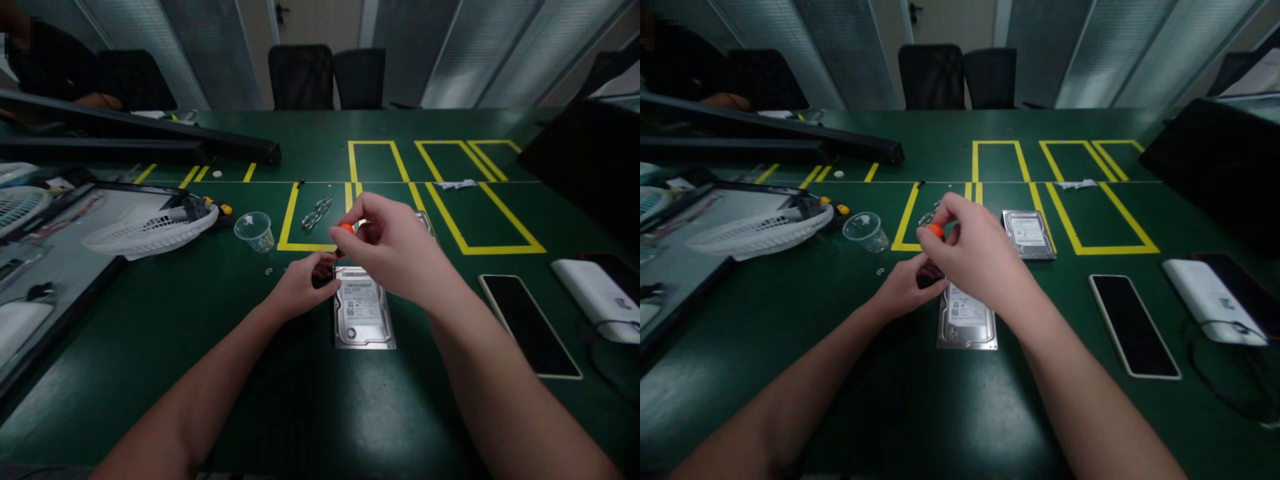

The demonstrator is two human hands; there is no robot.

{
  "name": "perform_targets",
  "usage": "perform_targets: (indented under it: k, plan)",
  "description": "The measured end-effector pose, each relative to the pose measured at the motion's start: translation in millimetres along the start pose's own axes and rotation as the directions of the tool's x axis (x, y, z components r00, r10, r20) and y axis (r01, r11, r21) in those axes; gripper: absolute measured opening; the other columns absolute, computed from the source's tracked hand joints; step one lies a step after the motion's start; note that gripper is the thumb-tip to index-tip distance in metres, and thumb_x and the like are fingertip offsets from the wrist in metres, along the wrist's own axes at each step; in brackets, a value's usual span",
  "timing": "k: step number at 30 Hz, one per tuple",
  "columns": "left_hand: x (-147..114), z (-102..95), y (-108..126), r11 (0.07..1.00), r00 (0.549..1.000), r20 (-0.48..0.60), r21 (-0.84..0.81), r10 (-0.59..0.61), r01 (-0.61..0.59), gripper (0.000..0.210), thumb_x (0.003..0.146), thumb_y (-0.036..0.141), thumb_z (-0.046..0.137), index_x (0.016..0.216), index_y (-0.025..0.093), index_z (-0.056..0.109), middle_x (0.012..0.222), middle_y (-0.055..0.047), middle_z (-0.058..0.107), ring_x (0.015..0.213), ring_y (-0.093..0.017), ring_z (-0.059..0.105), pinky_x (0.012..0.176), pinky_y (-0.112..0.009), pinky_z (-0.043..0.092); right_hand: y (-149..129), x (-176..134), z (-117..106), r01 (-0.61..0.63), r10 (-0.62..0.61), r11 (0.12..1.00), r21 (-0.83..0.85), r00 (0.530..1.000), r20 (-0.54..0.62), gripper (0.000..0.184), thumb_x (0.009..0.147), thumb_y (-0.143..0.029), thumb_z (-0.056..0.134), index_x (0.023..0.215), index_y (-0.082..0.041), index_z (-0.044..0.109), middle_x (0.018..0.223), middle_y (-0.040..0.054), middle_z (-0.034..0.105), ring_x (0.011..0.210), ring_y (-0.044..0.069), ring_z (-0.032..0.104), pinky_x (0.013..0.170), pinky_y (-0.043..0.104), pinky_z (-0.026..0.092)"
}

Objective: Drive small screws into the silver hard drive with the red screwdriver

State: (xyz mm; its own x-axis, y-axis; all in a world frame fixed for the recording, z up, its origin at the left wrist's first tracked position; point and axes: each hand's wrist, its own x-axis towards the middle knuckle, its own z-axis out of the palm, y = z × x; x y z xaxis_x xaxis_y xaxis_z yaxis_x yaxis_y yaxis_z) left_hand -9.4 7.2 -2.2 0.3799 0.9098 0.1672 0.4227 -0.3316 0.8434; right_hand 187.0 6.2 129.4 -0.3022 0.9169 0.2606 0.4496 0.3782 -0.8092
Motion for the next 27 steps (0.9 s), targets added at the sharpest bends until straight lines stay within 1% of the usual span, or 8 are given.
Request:
perform_targets:
  k: [4, 9, 14, 18, 21, 23, 24, 27]
  plan:
    - [0.6, 0.1, 0.4, 1.0, 1.0, 0.007, -0.022, -0.003, 0.003, 0.034, 0.091, 0.029, 0.079, 0.119, 0.017, 0.066, 0.109, -0.009, 0.079, 0.097, -0.022, 0.077, 0.09, -0.039, 0.065, 2.1, 0.9, -0.5, 0.092, -0.094, 0.994, 0.053, 0.995, 0.037, 0.002, 0.1, -0.02, 0.067, 0.099, -0.019, 0.069, 0.093, 0.0019, 0.071, 0.071, 0.015, 0.061, 0.062, 0.032, 0.044]
    - [1.3, 0.5, 0.9, 1.0, 1.0, 0.0, -0.026, 0.014, -0.014, 0.032, 0.091, 0.029, 0.079, 0.118, 0.017, 0.067, 0.109, -0.009, 0.079, 0.096, -0.021, 0.077, 0.09, -0.039, 0.065, 1.2, 2.3, -2.1, 0.097, -0.105, 0.993, 0.066, 0.987, 0.12, 0.022, 0.108, -0.029, 0.062, 0.092, -0.018, 0.072, 0.088, 0.0021, 0.07, 0.078, 0.017, 0.063, 0.068, 0.033, 0.043]
    - [1.4, 0.1, 0.6, 1.0, 1.0, 0.01, -0.02, -0.007, 0.007, 0.037, 0.091, 0.031, 0.078, 0.123, 0.018, 0.065, 0.11, -0.009, 0.079, 0.096, -0.022, 0.077, 0.09, -0.039, 0.066, 2.5, 3.5, -3.1, 0.031, -0.044, 0.994, 0.105, 0.991, 0.124, 0.024, 0.11, -0.02, 0.048, 0.113, -0.016, 0.071, 0.102, 0.0062, 0.072, 0.089, 0.019, 0.068, 0.074, 0.034, 0.047]
    - [1.5, -0.7, 0.8, 1.0, 1.0, 0.016, -0.023, -0.008, 0.008, 0.038, 0.091, 0.03, 0.079, 0.125, 0.018, 0.065, 0.113, -0.009, 0.079, 0.098, -0.022, 0.077, 0.092, -0.04, 0.066, 1.9, 2.7, -4.3, 0.005, -0.011, 0.998, 0.067, 0.996, 0.083, 0.015, 0.107, -0.028, 0.059, 0.107, -0.019, 0.071, 0.096, 0.005, 0.072, 0.077, 0.018, 0.065, 0.064, 0.033, 0.044]
    - [1.2, -1.1, 1.4, 1.0, 1.0, 0.01, -0.008, -0.004, 0.004, 0.036, 0.091, 0.031, 0.079, 0.122, 0.018, 0.066, 0.112, -0.009, 0.079, 0.098, -0.022, 0.077, 0.091, -0.04, 0.066, 1.1, 1.4, -4.2, -0.006, 0.003, 0.999, 0.043, 0.998, 0.064, 0.013, 0.102, -0.031, 0.069, 0.093, -0.021, 0.066, 0.075, -0.0006, 0.065, 0.059, 0.015, 0.055, 0.053, 0.031, 0.035]
    - [1.1, -1.0, 1.9, 1.0, 1.0, 0.001, 0.012, 0.005, -0.005, 0.033, 0.091, 0.03, 0.079, 0.119, 0.018, 0.066, 0.109, -0.008, 0.079, 0.096, -0.022, 0.077, 0.09, -0.039, 0.066, 1.5, 0.8, -3.4, -0.01, 0.008, 1.0, 0.025, 0.999, 0.052, 0.015, 0.099, -0.029, 0.072, 0.088, -0.022, 0.062, 0.067, -0.0028, 0.06, 0.054, 0.013, 0.051, 0.05, 0.031, 0.032]
    - [1.1, -0.9, 2.0, 1.0, 1.0, -0.002, 0.021, 0.009, -0.009, 0.031, 0.091, 0.03, 0.079, 0.117, 0.018, 0.066, 0.108, -0.008, 0.079, 0.095, -0.021, 0.077, 0.09, -0.038, 0.066, 1.9, 0.7, -2.9, -0.003, 0.002, 1.0, 0.021, 0.999, 0.045, 0.015, 0.098, -0.027, 0.072, 0.088, -0.022, 0.062, 0.069, -0.0023, 0.062, 0.054, 0.013, 0.051, 0.05, 0.031, 0.032]
    - [1.2, -0.4, 2.2, 0.999, 1.0, -0.007, 0.031, 0.014, -0.014, 0.029, 0.092, 0.03, 0.079, 0.115, 0.018, 0.066, 0.106, -0.007, 0.079, 0.094, -0.021, 0.077, 0.089, -0.037, 0.066, 2.4, 0.7, -2.1, 0.056, -0.057, 0.998, 0.041, 0.997, 0.046, 0.005, 0.098, -0.021, 0.069, 0.095, -0.021, 0.066, 0.088, 0.0019, 0.07, 0.065, 0.015, 0.057, 0.057, 0.032, 0.039]
